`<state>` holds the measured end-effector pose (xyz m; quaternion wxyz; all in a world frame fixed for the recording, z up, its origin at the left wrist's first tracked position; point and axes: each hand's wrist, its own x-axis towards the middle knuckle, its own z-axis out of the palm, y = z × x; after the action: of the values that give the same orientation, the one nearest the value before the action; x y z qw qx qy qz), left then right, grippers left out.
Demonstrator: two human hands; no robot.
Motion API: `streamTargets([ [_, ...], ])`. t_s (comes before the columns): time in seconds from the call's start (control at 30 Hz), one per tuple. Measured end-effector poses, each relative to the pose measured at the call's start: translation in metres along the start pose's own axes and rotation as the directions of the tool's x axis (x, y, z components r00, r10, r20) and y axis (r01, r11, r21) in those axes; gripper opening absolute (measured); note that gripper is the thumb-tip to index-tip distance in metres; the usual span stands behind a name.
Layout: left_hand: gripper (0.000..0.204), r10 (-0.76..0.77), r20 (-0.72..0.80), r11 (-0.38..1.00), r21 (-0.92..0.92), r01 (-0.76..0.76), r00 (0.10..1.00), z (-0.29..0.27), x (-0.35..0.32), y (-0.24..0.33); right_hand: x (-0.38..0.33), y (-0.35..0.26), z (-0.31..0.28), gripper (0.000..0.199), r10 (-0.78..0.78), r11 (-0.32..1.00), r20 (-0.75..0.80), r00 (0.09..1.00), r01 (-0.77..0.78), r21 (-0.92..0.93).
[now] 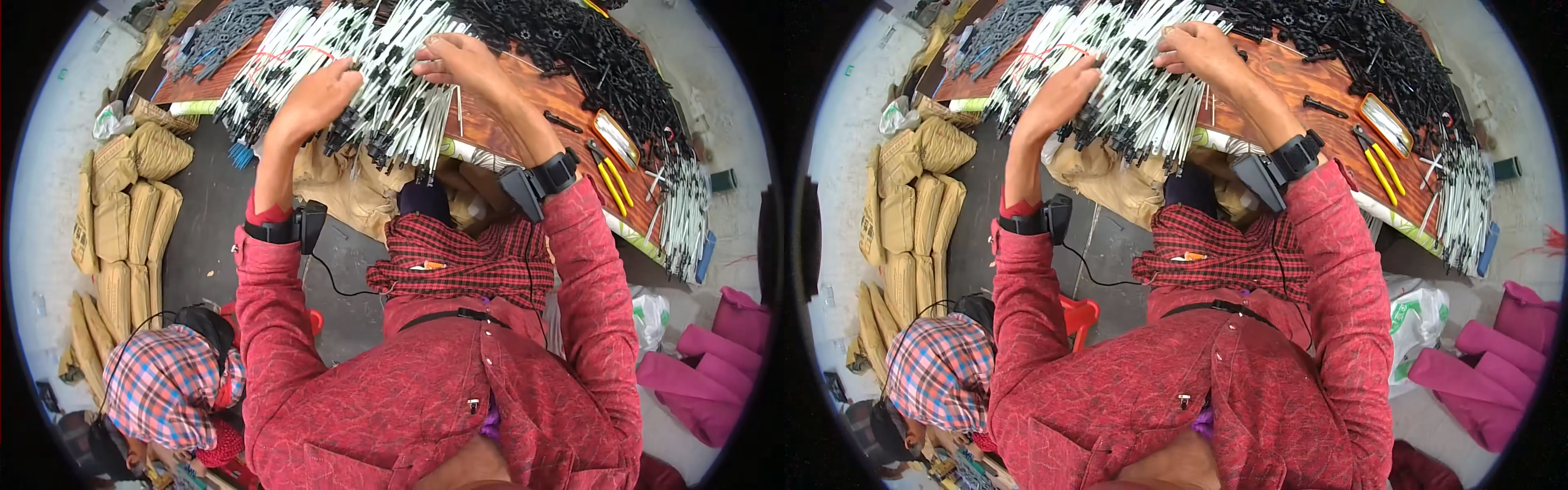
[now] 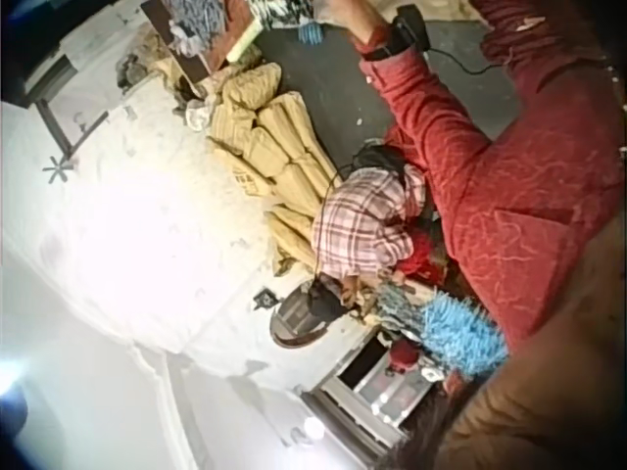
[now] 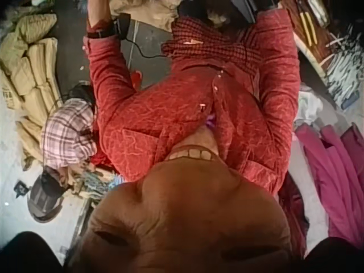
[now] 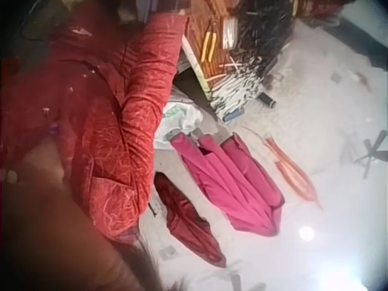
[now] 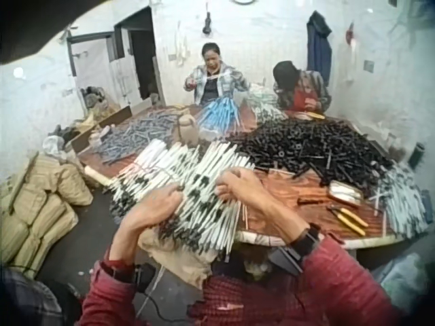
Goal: Cutting and organizing bundles of electrical wires on a production table.
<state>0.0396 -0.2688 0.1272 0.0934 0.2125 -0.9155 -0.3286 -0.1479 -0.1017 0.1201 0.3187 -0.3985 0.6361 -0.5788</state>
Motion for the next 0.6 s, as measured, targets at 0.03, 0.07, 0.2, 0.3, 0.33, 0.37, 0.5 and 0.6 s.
streamTargets([
  [0.03,0.050,-0.001,-0.001,1.000,-0.001,0.001,1.000,0.000,-0.002,0.000,-0.002,0.001,0.000,0.047,0.005,1.000,-0.027,1.000,-0.005,-0.009],
  [0.07,0.051,0.020,-0.043,0.998,0.067,-0.017,0.999,0.000,-0.003,0.002,-0.002,0.001,0.000,0.047,0.004,1.000,-0.027,1.000,-0.004,-0.010],
  [0.2,0.053,0.162,-0.199,0.980,0.145,-0.134,0.967,0.005,0.002,-0.011,-0.001,0.002,0.001,0.048,-0.056,0.998,-0.052,0.997,0.057,0.023],
  [0.3,0.055,0.298,-0.367,0.952,0.045,-0.304,0.881,0.011,0.003,-0.022,-0.005,0.001,0.002,0.049,-0.053,0.997,-0.144,0.988,0.061,0.050],
  [0.33,0.056,0.257,-0.341,0.952,-0.071,-0.297,0.904,0.015,0.001,-0.012,-0.008,0.001,-0.002,0.049,-0.057,0.997,-0.140,0.988,0.064,0.041],
  [0.37,0.057,0.219,-0.309,0.941,-0.185,-0.284,0.925,0.018,-0.001,-0.001,-0.013,0.001,-0.007,0.049,-0.050,0.997,-0.144,0.988,0.057,0.045],
  [0.5,0.056,0.106,-0.250,0.904,-0.379,-0.198,0.963,0.012,-0.009,-0.002,-0.039,0.004,-0.022,0.048,-0.038,0.997,-0.125,0.991,0.045,0.055],
  [0.6,0.053,0.013,-0.251,0.882,-0.453,-0.129,0.968,0.011,-0.027,-0.014,-0.072,0.014,-0.030,0.045,-0.006,0.998,-0.096,0.995,0.012,0.067],
])
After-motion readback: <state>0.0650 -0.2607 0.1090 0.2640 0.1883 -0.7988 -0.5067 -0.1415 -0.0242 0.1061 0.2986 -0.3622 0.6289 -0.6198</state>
